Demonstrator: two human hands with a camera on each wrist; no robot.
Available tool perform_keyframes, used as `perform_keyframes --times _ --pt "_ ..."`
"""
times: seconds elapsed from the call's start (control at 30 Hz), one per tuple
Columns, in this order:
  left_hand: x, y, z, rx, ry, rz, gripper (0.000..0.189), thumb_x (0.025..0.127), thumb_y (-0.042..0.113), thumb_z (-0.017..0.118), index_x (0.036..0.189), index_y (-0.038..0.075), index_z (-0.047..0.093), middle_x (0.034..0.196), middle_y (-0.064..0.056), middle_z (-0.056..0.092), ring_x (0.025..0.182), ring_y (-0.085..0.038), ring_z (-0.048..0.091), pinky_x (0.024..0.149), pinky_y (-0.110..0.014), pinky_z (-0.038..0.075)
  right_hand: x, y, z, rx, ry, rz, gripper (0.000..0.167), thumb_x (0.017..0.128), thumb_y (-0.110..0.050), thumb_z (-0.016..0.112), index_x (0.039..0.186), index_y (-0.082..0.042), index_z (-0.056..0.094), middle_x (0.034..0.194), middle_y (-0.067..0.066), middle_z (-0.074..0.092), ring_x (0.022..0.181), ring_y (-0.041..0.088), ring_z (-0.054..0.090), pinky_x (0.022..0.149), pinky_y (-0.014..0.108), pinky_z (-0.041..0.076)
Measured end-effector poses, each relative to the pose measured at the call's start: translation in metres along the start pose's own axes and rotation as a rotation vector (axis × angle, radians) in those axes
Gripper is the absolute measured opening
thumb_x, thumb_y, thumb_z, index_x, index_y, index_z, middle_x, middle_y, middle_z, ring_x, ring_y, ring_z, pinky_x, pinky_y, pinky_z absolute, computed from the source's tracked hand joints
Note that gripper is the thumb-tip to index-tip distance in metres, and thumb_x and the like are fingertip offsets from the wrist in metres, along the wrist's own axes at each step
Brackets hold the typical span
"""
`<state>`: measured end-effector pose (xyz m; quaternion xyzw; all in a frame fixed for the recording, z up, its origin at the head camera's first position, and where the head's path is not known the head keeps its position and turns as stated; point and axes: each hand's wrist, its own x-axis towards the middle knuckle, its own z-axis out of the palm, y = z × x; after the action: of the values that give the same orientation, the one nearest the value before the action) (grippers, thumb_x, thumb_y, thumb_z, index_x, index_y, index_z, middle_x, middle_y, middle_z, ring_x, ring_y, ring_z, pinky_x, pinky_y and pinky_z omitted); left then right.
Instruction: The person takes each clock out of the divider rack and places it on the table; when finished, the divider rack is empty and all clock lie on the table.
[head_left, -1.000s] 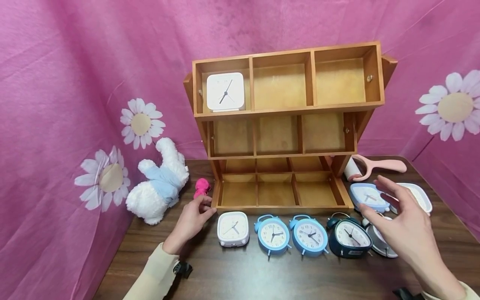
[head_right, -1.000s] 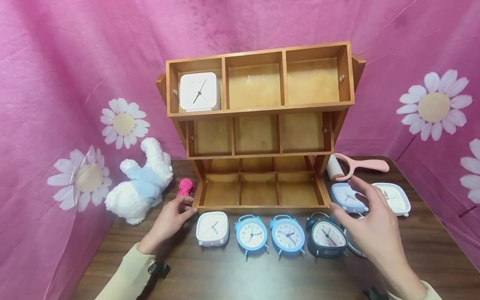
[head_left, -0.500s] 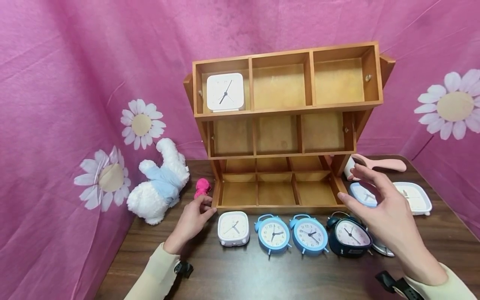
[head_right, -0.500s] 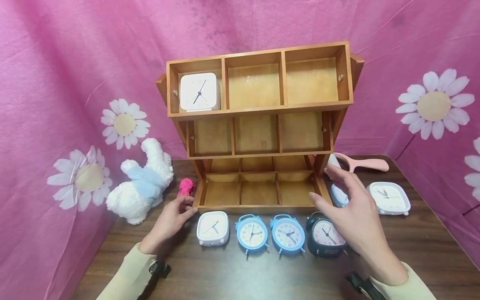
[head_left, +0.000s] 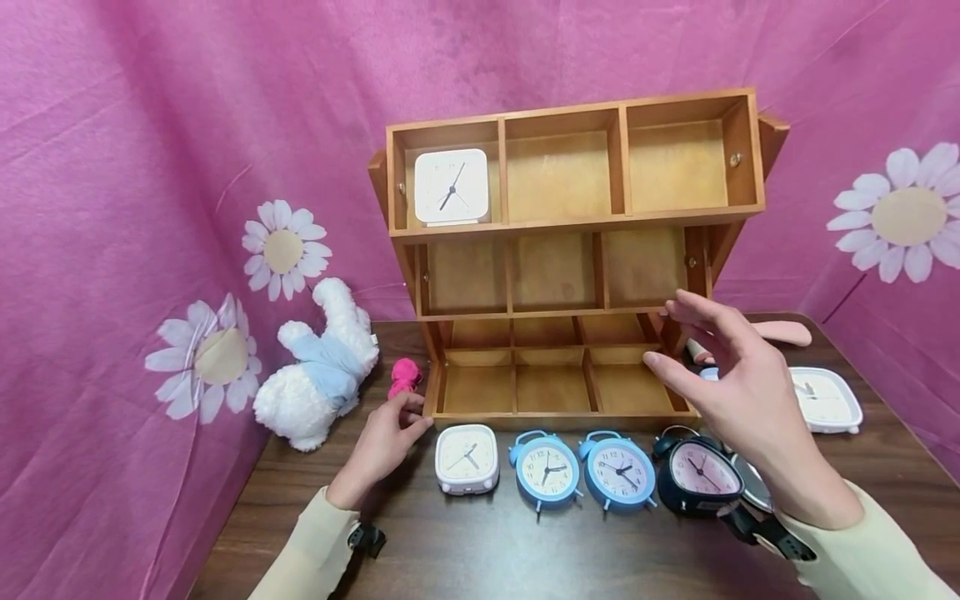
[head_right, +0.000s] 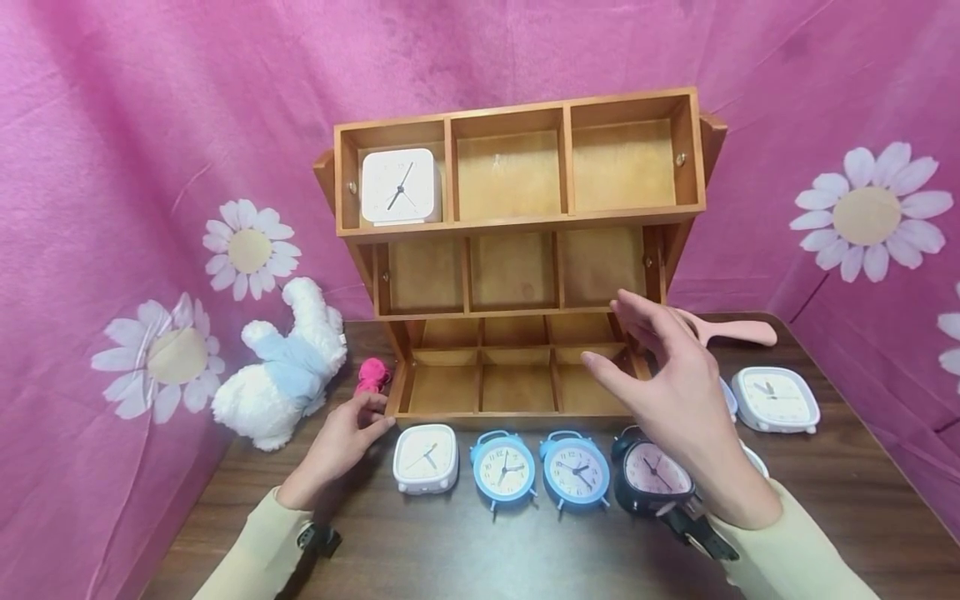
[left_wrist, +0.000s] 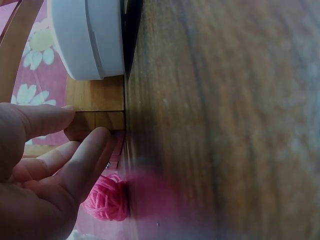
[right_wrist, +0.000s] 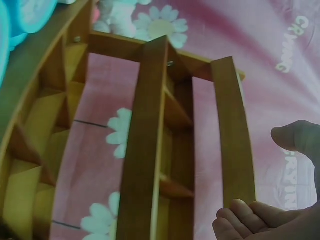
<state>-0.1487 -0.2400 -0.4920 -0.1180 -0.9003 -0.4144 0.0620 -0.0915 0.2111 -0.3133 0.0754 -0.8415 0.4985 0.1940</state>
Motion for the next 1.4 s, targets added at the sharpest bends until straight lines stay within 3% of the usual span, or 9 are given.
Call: perform_keyframes --times 0.37,0.43,0.67,0.83,0.9,1.07,1.27,1.33,1.4 --pt "0.007 -0.039 0.014 0.054 0.020 0.009 0.033 0.101 0.034 0.086 0.124 0.014 0.074 0.104 -0.002 0.084 0.089 -0.009 0.077 0.077 -0.027 0.058 0.028 -0.040 0.019 0.099 -0.039 -0.029 0.076 0.095 -0.012 0.091 0.162 -0.024 0.058 0.151 -0.010 0.068 0.135 -0.003 0.063 0.104 0.005 0.048" --pt "0.006 -0.033 0.012 0.044 0.020 0.011 0.033 0.102 0.034 0.085 0.124 0.012 0.074 0.105 -0.004 0.083 0.088 -0.009 0.077 0.078 -0.027 0.058 0.033 -0.046 0.024 0.136 -0.040 -0.042 0.075 0.094 -0.009 0.091 0.161 -0.022 0.060 0.148 -0.011 0.069 0.136 -0.001 0.063 0.106 0.006 0.048" --pt "-0.003 0.029 -0.007 0.006 -0.002 -0.054 0.027 0.101 0.018 0.083 0.122 0.003 0.074 0.107 -0.013 0.083 0.091 -0.021 0.079 0.082 -0.041 0.062 0.049 -0.067 0.042 0.186 -0.071 -0.046 0.075 0.093 -0.011 0.093 0.160 -0.020 0.060 0.150 -0.006 0.068 0.139 0.005 0.065 0.111 0.010 0.049" --pt "0.000 0.001 0.000 0.018 0.011 0.006 0.029 0.104 0.028 0.082 0.122 0.007 0.073 0.101 -0.008 0.083 0.087 -0.013 0.076 0.075 -0.033 0.058 0.059 -0.085 0.059 0.223 -0.083 -0.049 0.080 0.092 -0.017 0.095 0.162 -0.020 0.058 0.158 -0.001 0.065 0.150 0.018 0.060 0.125 0.025 0.047" --pt "0.000 0.006 -0.002 0.019 0.005 -0.024 0.029 0.104 0.027 0.082 0.123 0.007 0.074 0.101 -0.008 0.083 0.089 -0.014 0.077 0.078 -0.034 0.059 0.062 -0.093 0.068 0.237 -0.077 -0.067 0.081 0.091 -0.019 0.095 0.163 -0.018 0.057 0.159 0.000 0.064 0.152 0.018 0.059 0.128 0.031 0.046" --pt "-0.002 0.042 -0.011 0.037 -0.015 -0.130 0.026 0.100 0.010 0.083 0.123 0.002 0.073 0.110 -0.014 0.083 0.094 -0.020 0.078 0.083 -0.036 0.060 0.071 -0.112 0.090 0.233 -0.042 -0.098 0.084 0.091 -0.027 0.096 0.164 -0.015 0.055 0.161 0.001 0.063 0.153 0.015 0.058 0.131 0.034 0.043" --pt "0.002 0.000 0.000 0.002 -0.009 0.018 0.029 0.103 0.021 0.082 0.124 0.003 0.072 0.110 -0.014 0.082 0.089 -0.017 0.076 0.075 -0.033 0.058 0.087 -0.129 0.114 0.239 -0.022 -0.112 0.089 0.090 -0.034 0.096 0.165 -0.016 0.053 0.160 0.002 0.061 0.150 0.015 0.057 0.129 0.030 0.043" --pt "0.002 -0.007 0.001 0.005 -0.001 0.043 0.031 0.104 0.026 0.081 0.125 0.003 0.072 0.109 -0.013 0.081 0.087 -0.014 0.075 0.072 -0.030 0.057 0.092 -0.134 0.120 0.232 -0.012 -0.117 0.092 0.089 -0.036 0.097 0.166 -0.016 0.052 0.160 0.002 0.060 0.150 0.015 0.057 0.128 0.028 0.044" --pt "0.000 0.004 -0.002 0.002 0.000 0.019 0.030 0.103 0.022 0.082 0.124 0.003 0.072 0.109 -0.014 0.081 0.086 -0.014 0.075 0.072 -0.030 0.057 0.096 -0.140 0.127 0.218 -0.001 -0.124 0.094 0.088 -0.038 0.097 0.167 -0.016 0.051 0.160 0.002 0.060 0.149 0.015 0.056 0.127 0.028 0.044"
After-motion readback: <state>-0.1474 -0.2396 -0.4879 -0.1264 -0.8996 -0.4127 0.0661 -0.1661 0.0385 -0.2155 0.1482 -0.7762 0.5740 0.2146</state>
